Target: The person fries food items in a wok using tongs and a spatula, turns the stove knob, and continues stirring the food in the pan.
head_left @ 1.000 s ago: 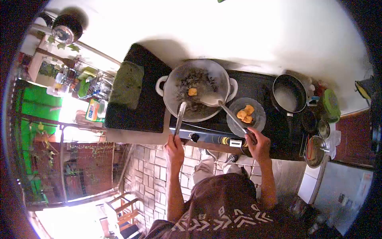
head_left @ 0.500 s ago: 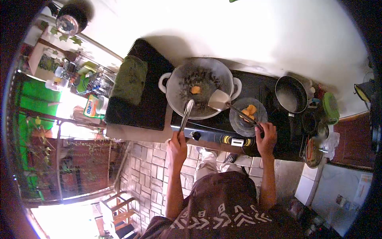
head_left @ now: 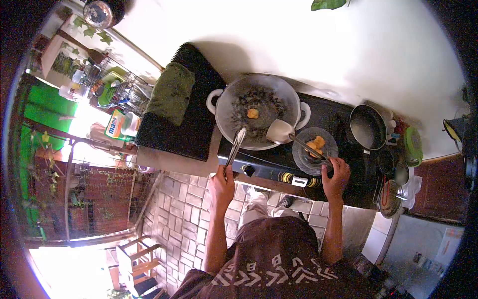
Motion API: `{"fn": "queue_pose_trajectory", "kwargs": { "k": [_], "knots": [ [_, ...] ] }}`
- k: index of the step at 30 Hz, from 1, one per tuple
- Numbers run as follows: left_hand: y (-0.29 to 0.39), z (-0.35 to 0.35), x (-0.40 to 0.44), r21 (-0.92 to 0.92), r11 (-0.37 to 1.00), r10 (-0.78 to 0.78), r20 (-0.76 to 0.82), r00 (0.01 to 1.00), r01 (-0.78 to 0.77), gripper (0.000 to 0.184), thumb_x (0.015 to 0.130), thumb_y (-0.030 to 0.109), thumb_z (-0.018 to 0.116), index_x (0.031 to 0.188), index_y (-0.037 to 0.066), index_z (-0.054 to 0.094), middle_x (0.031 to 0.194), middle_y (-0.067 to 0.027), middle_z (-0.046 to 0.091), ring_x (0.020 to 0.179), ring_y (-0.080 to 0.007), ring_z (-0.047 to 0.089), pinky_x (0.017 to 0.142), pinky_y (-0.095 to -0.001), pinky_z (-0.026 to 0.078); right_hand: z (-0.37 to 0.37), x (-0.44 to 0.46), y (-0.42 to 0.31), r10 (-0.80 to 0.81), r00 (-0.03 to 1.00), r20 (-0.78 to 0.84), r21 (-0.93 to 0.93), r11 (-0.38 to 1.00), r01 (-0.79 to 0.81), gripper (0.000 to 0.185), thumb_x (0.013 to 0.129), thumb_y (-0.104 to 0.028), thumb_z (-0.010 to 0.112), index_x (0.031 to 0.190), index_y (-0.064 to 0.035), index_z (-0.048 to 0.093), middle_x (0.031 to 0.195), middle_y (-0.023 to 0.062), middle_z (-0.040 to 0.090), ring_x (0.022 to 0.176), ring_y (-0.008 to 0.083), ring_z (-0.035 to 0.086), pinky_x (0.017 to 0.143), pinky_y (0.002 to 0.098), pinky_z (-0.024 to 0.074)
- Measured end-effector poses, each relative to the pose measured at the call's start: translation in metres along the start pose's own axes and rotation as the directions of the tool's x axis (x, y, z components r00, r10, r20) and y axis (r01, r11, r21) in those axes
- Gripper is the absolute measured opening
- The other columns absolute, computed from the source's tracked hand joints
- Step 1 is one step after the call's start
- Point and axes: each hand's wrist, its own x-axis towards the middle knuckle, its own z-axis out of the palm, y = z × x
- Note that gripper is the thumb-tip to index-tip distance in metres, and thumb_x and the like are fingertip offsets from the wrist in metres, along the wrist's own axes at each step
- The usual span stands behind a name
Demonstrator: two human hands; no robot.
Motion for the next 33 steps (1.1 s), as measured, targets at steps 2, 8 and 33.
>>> {"fn": "queue_pose_trajectory", "kwargs": {
  "k": [2, 8, 33],
  "knots": [
    [-0.003, 0.001, 0.000, -0.019, 1.000, 0.004, -0.002, 1.000, -0.004, 0.028, 0.105, 0.031, 0.049, 0.097, 0.006, 0.061, 0.077, -0.0217, 0.070, 0.073, -0.0465, 0.067, 0.063, -0.0561, 0.050, 0.000, -0.002, -0.001, 0.004, 1.000, 0.002, -0.019, 1.000, -0.004, 0.038, 0.086, -0.025, 0.074, 0.120, -0.0101, 0.066, 0.120, 0.0144, 0.061, 0.116, 0.0352, 0.054, 0.099, 0.0502, 0.0400],
    [-0.003, -0.001, -0.002, -0.025, 0.999, 0.034, -0.020, 0.999, -0.035, 0.028, 0.105, 0.030, 0.049, 0.096, 0.005, 0.060, 0.076, -0.0228, 0.069, 0.072, -0.0473, 0.066, 0.061, -0.0569, 0.048, -0.018, 0.003, -0.026, -0.039, 0.996, -0.081, -0.100, 0.995, 0.031, 0.039, 0.087, -0.022, 0.074, 0.123, -0.0104, 0.064, 0.125, 0.0140, 0.058, 0.123, 0.0373, 0.050, 0.105, 0.0524, 0.0361],
    [-0.050, -0.007, 0.071, 0.006, 0.924, 0.381, 0.033, 0.924, -0.381, 0.040, 0.104, 0.041, 0.048, 0.093, 0.005, 0.061, 0.078, -0.0259, 0.069, 0.076, -0.0490, 0.068, 0.068, -0.0587, 0.054, 0.178, -0.093, -0.181, 0.062, 0.329, 0.942, 0.283, 0.381, -0.880, 0.065, 0.098, -0.071, 0.040, 0.113, -0.0150, 0.071, 0.087, -0.0002, 0.069, 0.071, 0.0127, 0.059, 0.062, 0.0293, 0.0437]
  ]
}}
